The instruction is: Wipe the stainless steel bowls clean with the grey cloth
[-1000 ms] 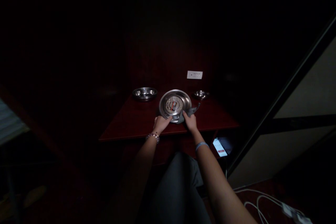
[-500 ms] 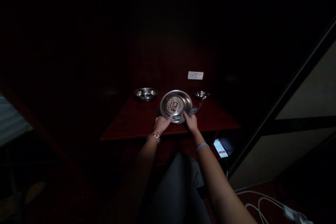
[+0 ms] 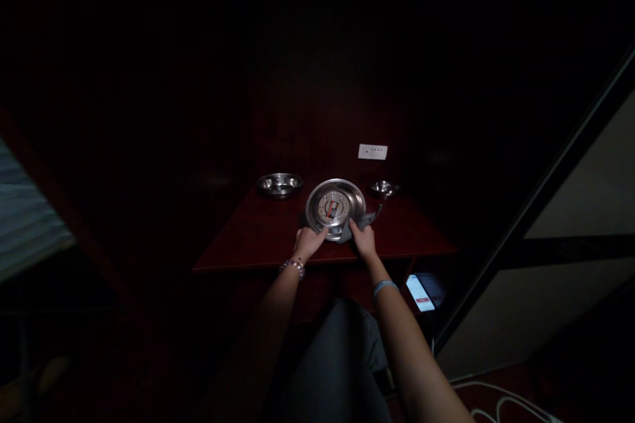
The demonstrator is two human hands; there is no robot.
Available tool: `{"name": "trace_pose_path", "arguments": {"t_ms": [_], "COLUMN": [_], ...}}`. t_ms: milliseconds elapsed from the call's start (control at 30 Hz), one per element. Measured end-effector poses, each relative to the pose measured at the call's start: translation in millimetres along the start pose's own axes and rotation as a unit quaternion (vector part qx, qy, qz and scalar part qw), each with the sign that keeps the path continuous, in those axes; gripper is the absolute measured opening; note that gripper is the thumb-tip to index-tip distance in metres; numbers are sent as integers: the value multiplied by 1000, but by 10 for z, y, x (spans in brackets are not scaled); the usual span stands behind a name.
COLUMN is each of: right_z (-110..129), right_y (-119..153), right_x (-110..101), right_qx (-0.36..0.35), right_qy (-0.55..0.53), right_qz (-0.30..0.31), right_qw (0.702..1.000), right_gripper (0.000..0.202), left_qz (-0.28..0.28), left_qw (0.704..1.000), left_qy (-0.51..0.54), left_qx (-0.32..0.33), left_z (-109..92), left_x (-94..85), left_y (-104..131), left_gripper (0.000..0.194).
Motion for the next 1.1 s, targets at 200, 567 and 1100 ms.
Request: {"name": "trace_pose_path", "arguments": {"t_ms": [200, 567, 1100], "right_z": [-18, -35, 16], "right_y": [-10, -16, 5], "right_x": [12, 18, 11], "right_qx": [4, 6, 11], "right_qy": [0, -5, -6], "right_qz": [-3, -2, -2], "right_qw": [1000, 1000, 1000], "right_gripper": [45, 45, 44], "left_qz": [-2, 1, 5], "left_qw": [1000, 1000, 1000], "left_qy": [-6, 2, -2], "left_qx": [2, 0, -4], "left_z": [-10, -24, -41], "left_x": [-12, -22, -46], "left_y": [-2, 11, 27], "left_gripper": [37, 37, 34]}}
Point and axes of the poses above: each hand's wrist, its own y-axis away from the middle knuckle, its own x-axis out of the palm, z = x × y, the point moved 1 cm from there along -y, towards the middle knuckle, and after that the axes turned 5 degrees about z, right-handed, at the moved point
